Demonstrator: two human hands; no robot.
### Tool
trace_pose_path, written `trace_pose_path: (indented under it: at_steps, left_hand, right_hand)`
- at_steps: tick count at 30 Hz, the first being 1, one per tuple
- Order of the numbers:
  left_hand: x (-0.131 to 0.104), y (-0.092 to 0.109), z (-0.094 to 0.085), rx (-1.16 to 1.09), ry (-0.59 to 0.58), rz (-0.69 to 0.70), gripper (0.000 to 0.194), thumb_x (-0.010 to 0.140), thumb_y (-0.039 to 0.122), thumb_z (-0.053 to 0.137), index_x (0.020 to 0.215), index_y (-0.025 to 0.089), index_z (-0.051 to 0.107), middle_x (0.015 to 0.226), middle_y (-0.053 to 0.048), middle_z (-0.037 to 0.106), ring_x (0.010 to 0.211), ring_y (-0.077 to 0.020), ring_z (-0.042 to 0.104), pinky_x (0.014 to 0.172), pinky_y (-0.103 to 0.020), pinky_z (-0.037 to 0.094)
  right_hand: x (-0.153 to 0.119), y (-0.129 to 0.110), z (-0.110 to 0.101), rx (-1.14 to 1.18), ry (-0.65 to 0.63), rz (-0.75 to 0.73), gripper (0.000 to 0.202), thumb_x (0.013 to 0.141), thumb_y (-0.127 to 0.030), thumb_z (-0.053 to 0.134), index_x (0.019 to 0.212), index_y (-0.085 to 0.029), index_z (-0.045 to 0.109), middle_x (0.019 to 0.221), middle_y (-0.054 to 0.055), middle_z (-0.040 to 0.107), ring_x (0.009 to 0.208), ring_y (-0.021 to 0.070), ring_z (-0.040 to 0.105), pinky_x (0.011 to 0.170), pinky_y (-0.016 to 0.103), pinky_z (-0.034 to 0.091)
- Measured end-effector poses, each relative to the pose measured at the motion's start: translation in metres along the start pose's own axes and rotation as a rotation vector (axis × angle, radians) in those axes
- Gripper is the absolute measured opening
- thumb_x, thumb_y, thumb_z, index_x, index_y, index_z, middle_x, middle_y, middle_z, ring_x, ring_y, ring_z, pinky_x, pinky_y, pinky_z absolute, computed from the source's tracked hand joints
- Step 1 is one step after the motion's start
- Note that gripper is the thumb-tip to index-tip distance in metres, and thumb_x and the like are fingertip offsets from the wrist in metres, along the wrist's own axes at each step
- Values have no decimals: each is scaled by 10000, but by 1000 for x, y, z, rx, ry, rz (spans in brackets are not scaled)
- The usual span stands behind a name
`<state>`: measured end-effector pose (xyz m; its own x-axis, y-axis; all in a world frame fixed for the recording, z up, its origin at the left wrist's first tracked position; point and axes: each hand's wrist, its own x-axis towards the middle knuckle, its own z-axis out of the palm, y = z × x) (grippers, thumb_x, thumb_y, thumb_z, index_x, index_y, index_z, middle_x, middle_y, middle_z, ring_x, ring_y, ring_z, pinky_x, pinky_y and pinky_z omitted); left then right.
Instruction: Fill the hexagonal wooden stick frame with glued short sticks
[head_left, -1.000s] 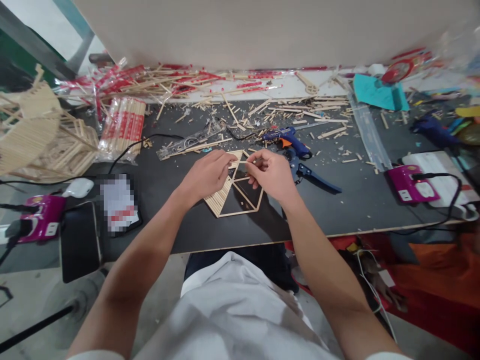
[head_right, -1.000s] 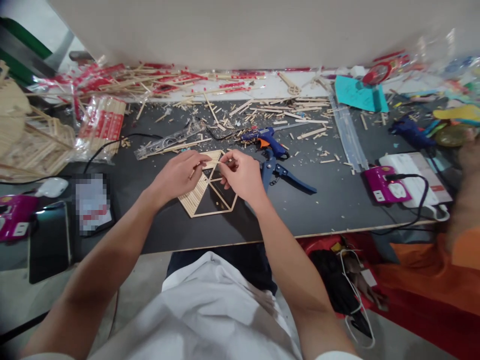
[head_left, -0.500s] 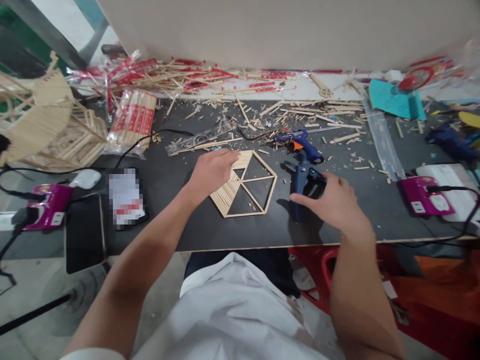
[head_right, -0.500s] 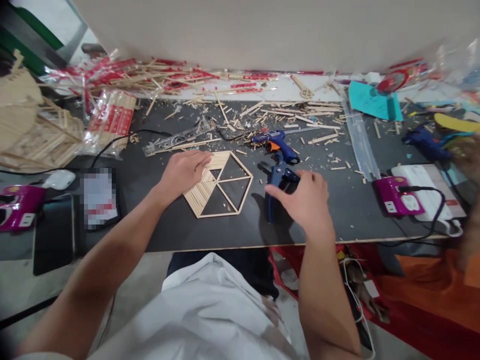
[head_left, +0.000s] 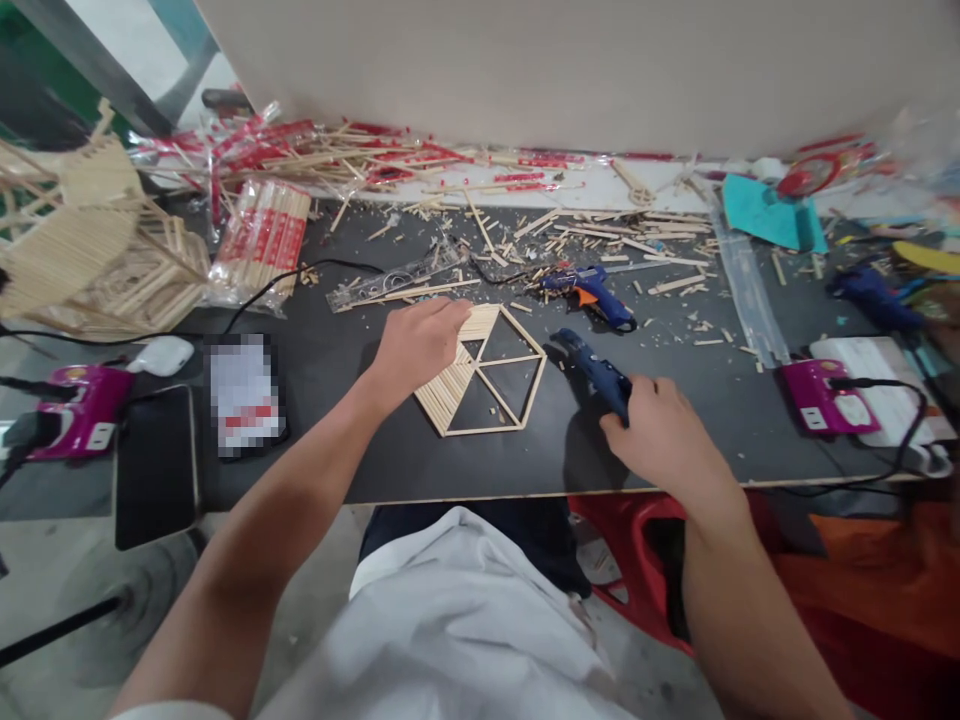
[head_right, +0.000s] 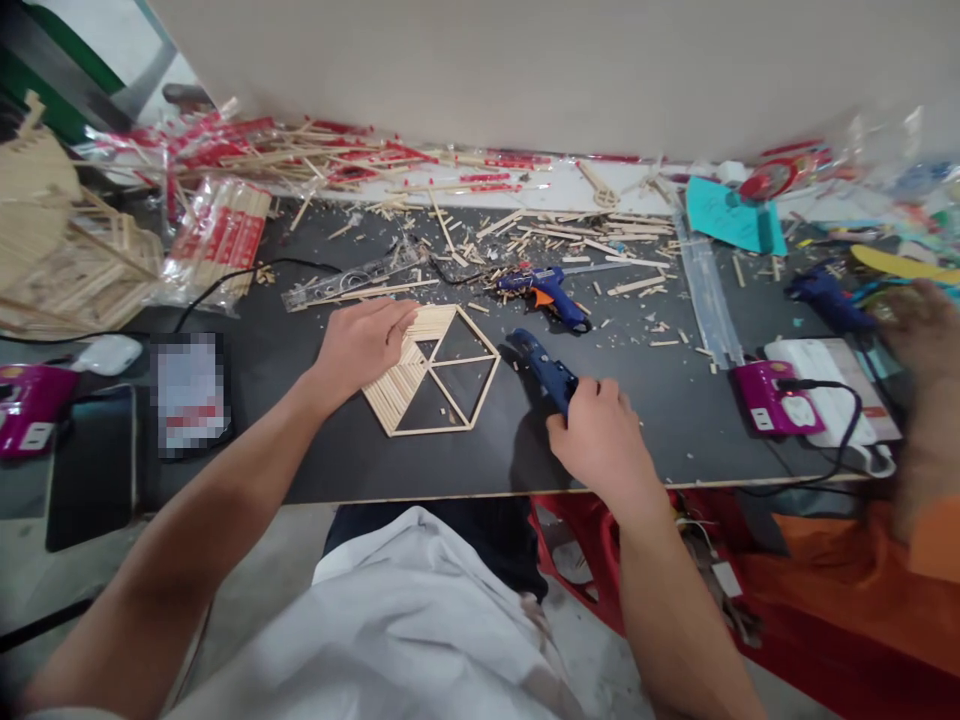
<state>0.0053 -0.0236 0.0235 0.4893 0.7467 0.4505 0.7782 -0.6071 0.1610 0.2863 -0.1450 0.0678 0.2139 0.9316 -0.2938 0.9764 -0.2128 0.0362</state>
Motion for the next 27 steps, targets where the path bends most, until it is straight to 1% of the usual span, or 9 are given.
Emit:
trace_pose_path:
  at_steps: [2,5,7,11,14,17,20,24,27]
  left_hand:
    - [0,0,-1,1,31,0,318,1058,219,441,1048,186,757,850,-62,754,753,-174,690,610,-257,447]
    - [0,-2,0,-17,71,-22,321,1053,221,433,1056,182,752,872,-67,767,765,-175,698,635,-257,480]
    - [1,-5,0,-33,98,-57,311,1039,212,440,1062,183,749,893,-73,777,783,-178,706,670,-263,511]
    - [2,-10,-2,-104,142,-101,318,1019,191,440,1080,188,752,929,-70,792,809,-181,726,725,-279,547]
    - [4,-12,-6,-131,202,-148,314,1016,186,449,1073,183,758,885,-51,796,820,-180,744,732,-268,553]
    - [5,-13,-10,-134,240,-156,293,1000,162,467,1052,156,754,851,-52,793,818,-184,755,734,-264,555]
    - [5,-11,-13,-134,232,-141,273,990,145,477,1013,147,750,851,-59,791,812,-188,753,745,-268,552]
    - [5,-5,-16,-132,235,-159,280,1028,191,466,1012,168,745,848,-56,782,816,-187,744,749,-274,542]
    - [5,-1,-18,-129,225,-162,298,1043,216,449,1000,179,741,865,-62,780,801,-184,732,737,-277,536]
  right_hand:
    - [3,-1,-7,115,-18,8,382,935,-238,484,1263,-65,576,1141,238,653,1015,361,669,842,420,488]
    - [11,-9,-26,395,-25,-14,287,959,-332,497,1152,-155,614,963,134,695,871,295,663,756,375,474]
    - [19,-20,-39,592,-31,-98,257,959,-411,514,1063,-200,620,897,78,687,811,254,638,725,348,459]
    - [39,-55,-53,850,-110,-326,227,953,-434,528,946,-219,601,885,32,664,789,199,585,717,315,435]
    - [52,-83,-52,895,-149,-393,218,960,-419,530,897,-217,582,845,13,629,771,178,548,707,307,410]
    - [57,-98,-48,893,-185,-443,195,973,-396,516,908,-222,576,833,-2,610,761,168,532,714,304,403]
    - [55,-100,-46,880,-203,-458,192,983,-392,504,929,-225,581,854,-3,626,784,172,548,739,304,410]
    - [51,-95,-45,840,-193,-462,197,987,-398,518,1000,-219,598,1011,33,695,910,204,608,805,314,426]
    - [49,-93,-44,808,-200,-464,211,989,-404,518,1042,-217,601,1062,45,710,941,220,623,818,323,434]
